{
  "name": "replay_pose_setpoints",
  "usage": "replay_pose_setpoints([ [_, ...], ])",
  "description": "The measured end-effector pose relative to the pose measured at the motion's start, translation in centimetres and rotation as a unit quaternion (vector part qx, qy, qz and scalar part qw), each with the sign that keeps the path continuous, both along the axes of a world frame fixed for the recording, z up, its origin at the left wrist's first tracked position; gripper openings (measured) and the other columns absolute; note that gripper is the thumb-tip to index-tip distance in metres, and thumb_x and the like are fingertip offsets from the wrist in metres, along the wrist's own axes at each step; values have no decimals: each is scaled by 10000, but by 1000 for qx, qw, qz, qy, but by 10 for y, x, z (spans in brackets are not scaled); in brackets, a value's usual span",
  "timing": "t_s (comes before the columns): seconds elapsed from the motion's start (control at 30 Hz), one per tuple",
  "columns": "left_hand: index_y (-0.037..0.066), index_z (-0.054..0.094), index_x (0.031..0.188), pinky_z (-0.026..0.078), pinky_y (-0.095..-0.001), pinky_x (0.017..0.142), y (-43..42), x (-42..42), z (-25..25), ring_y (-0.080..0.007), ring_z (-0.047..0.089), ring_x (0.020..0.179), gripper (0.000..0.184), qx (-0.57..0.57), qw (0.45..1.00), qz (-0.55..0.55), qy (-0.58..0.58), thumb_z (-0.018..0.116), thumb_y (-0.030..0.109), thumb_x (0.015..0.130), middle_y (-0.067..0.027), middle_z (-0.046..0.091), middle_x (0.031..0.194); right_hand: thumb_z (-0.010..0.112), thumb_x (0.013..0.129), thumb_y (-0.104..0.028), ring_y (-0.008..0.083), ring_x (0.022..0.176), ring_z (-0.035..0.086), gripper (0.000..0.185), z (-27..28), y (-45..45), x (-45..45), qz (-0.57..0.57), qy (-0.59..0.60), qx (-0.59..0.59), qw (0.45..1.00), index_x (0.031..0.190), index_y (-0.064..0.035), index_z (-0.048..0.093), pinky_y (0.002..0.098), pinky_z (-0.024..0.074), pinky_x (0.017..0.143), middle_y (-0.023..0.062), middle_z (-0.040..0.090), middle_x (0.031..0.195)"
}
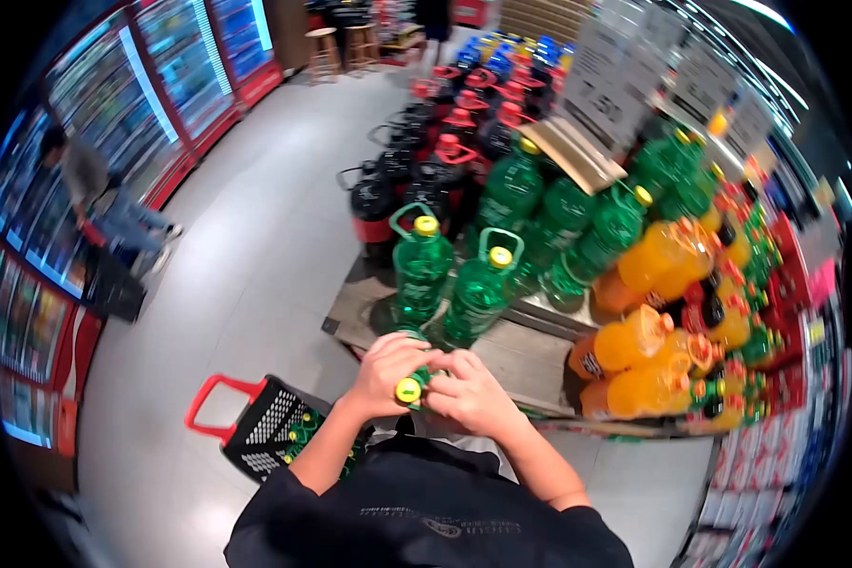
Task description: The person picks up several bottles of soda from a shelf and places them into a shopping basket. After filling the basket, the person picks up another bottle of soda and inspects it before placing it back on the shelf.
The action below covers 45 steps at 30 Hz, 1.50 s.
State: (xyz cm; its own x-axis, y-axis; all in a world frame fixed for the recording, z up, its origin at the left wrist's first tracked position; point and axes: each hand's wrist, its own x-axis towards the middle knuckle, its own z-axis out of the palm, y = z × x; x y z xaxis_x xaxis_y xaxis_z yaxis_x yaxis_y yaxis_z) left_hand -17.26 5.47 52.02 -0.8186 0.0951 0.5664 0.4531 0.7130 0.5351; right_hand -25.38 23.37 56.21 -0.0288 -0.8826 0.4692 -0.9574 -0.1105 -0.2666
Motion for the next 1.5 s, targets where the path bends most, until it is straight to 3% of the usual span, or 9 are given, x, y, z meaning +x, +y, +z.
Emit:
replay_pose_setpoints([
  [0.13, 52, 622, 998, 391, -459, 964, 30, 21, -15, -267, 581, 1058, 407, -15, 1000, 14, 8, 701, 180, 619, -72, 641, 986, 707, 553, -166, 187, 681, 519, 204, 10, 13, 13, 104, -39, 57, 992, 581, -122, 509, 349, 421, 775, -8, 504, 609],
  [0.23, 64, 598, 937, 369, -464, 980, 62, 37, -21, -272, 560, 1085, 351, 3, 998, 56, 20, 693, 151, 610, -60, 625, 985, 714, 548, -184, 186, 671, 520, 207, 20, 31, 13, 165, -21, 106, 980, 568, -126, 517, 335, 406, 739, -8, 506, 598],
  [0.4, 14, 558, 861, 399, -452, 933, 116, 57, -15, -323, 560, 928, 327, 90, 988, 129, -1, 708, 194, 633, -114, 612, 930, 701, 606, -221, 185, 657, 541, 185, 40, 45, -2, 295, -20, 121, 948, 598, -124, 544, 332, 390, 656, 1, 534, 607],
  [0.63, 35, 537, 792, 375, -428, 926, 202, 117, -94, -319, 542, 916, 323, 158, 935, 294, -122, 691, 175, 544, -121, 570, 860, 700, 582, -227, 252, 573, 554, 185, -32, 51, 24, 419, -105, 226, 873, 556, -83, 586, 343, 410, 624, 56, 555, 543],
  [0.77, 34, 551, 939, 358, -410, 951, 249, 156, -99, -309, 536, 972, 371, 246, 869, 384, -192, 668, 132, 601, -109, 581, 923, 693, 590, -209, 266, 584, 568, 163, -57, 63, 62, 478, -50, 281, 831, 567, -71, 609, 372, 423, 656, 74, 562, 546],
  [0.9, 18, 541, 1018, 388, -426, 929, 302, 178, -108, -323, 496, 1048, 421, 274, 819, 498, -72, 704, 174, 662, -141, 516, 1116, 674, 623, -211, 280, 607, 582, 142, -75, 79, 105, 524, 11, 321, 789, 624, -71, 651, 376, 428, 667, 82, 590, 588],
  [1.03, -6, 547, 1049, 412, -418, 906, 346, 225, -124, -328, 472, 1112, 407, 233, 745, 618, -90, 701, 154, 709, -141, 481, 1184, 620, 694, -270, 307, 631, 588, 214, -82, 92, 150, 509, 106, 396, 757, 698, -63, 677, 398, 440, 662, 112, 624, 645],
  [1.2, 9, 572, 1009, 443, -424, 858, 395, 288, -126, -362, 536, 1020, 317, 411, 729, 544, -63, 649, 145, 733, -161, 536, 1111, 584, 767, -314, 299, 712, 633, 253, -100, 124, 230, 548, 111, 397, 728, 734, -86, 688, 412, 475, 684, 114, 661, 728],
  [1.5, 13, 633, 985, 462, -424, 836, 453, 400, -184, -354, 572, 994, 379, 376, 727, 530, -222, 614, 285, 722, -196, 564, 1109, 616, 753, -265, 346, 753, 629, 268, -139, 187, 330, 481, 37, 505, 716, 909, -47, 621, 432, 484, 674, 170, 654, 794],
])
